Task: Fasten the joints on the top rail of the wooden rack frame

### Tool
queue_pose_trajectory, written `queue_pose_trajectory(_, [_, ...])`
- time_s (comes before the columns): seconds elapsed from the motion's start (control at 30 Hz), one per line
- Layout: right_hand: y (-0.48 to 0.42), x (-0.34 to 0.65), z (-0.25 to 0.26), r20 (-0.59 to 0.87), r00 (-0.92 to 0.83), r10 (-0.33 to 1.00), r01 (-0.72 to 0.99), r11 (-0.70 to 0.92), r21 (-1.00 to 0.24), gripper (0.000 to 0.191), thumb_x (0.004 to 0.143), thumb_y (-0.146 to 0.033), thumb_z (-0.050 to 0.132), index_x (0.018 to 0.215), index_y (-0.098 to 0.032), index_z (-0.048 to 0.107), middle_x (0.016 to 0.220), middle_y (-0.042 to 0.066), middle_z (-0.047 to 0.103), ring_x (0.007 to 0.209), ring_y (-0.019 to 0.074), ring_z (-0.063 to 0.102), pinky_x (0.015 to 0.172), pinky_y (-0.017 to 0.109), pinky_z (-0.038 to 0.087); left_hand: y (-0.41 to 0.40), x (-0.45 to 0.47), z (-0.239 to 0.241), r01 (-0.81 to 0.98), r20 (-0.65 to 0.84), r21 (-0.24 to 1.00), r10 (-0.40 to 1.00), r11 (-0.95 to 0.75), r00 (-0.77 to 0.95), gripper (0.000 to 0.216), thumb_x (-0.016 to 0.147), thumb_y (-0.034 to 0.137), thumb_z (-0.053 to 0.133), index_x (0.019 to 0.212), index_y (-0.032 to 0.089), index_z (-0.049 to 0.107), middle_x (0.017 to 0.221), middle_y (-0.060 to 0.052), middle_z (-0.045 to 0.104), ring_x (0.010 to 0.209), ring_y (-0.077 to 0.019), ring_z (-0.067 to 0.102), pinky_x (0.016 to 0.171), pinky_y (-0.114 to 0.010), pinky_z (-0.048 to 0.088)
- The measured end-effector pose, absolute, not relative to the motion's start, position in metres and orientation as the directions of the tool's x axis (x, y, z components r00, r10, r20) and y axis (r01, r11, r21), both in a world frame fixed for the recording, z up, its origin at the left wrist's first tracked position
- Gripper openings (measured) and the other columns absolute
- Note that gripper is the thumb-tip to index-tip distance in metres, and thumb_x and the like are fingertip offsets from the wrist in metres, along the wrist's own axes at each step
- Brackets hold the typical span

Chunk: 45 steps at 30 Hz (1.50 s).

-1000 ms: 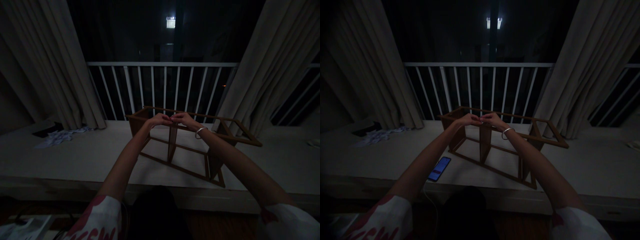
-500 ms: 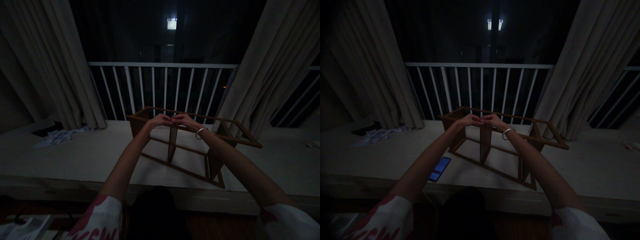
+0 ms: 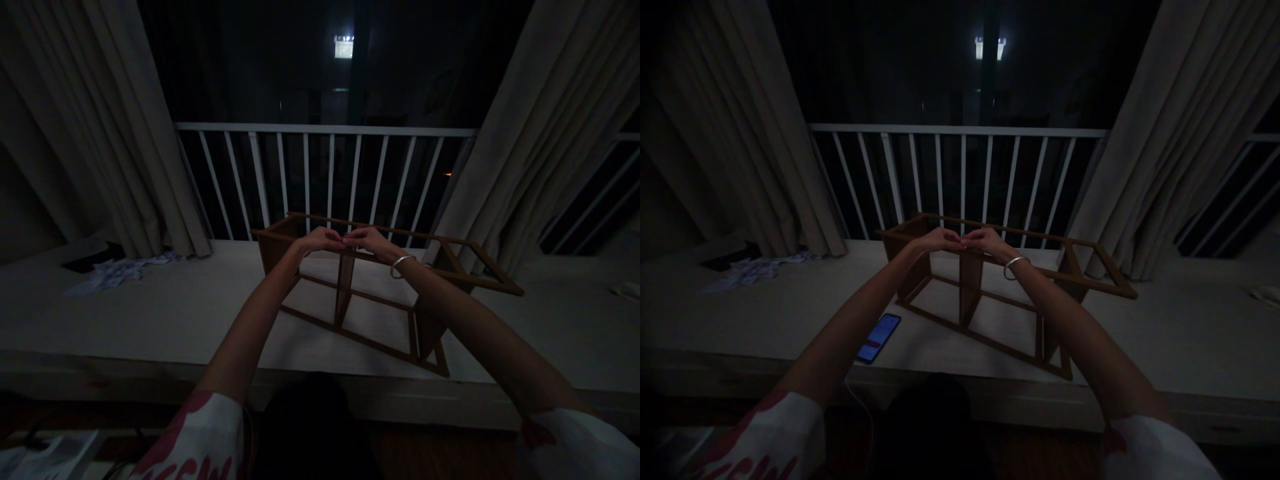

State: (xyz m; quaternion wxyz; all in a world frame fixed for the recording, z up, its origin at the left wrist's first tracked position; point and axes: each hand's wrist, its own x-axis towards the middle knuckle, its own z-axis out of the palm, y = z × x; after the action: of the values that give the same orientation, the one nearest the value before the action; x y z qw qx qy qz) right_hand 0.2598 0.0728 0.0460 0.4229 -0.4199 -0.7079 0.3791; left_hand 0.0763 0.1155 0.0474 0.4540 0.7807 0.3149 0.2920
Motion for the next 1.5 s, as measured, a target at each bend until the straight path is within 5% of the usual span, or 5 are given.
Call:
queue_pose_trajectory(0.47, [0.0723, 0.2593, 0.0469, 0.322, -0.331, 0.887, 0.202, 0.399, -0.894, 0.036, 0.058, -0.036, 0.067, 0.089, -0.017, 0.065, 0.086, 0.004, 0.063, 0.078, 0.0146, 0.054, 0.067, 0.025, 0.041, 0.119, 0.0767, 0.0427, 0.21, 0.209, 0.883, 0.753, -0.419, 0.624, 0.033, 0.049, 0.032, 0.07, 0.074, 0.011, 0.065, 0.069, -0.001, 0.061, 0.064, -0.0087, 0.052, 0.065, -0.023, 0.039])
queue_pose_trajectory(0.7, [0.0799, 0.2614, 0.0411, 0.308, -0.291, 0.906, 0.239, 0.38, -0.893, 0.034, 0.056, -0.039, 0.068, 0.081, -0.016, 0.067, 0.07, 0.003, 0.062, 0.064, 0.0121, 0.052, 0.057, 0.023, 0.039, 0.1194, 0.0759, 0.043, 0.239, 0.191, 0.873, 0.75, -0.425, 0.634, 0.035, 0.049, 0.035, 0.07, 0.075, 0.011, 0.066, 0.071, -0.002, 0.062, 0.066, -0.01, 0.053, 0.066, -0.023, 0.04])
queue_pose_trajectory(1.5, [0.0736, 0.2607, 0.0454, 0.323, -0.281, 0.904, 0.282, 0.399, -0.872, 0.038, 0.053, -0.042, 0.067, 0.077, -0.013, 0.066, 0.069, 0.003, 0.06, 0.06, 0.0094, 0.047, 0.053, 0.022, 0.034, 0.117, 0.0767, 0.0456, 0.28, 0.176, 0.856, 0.755, -0.435, 0.632, 0.038, 0.049, 0.037, 0.069, 0.077, 0.012, 0.065, 0.071, -0.001, 0.061, 0.067, -0.0095, 0.052, 0.064, -0.021, 0.039])
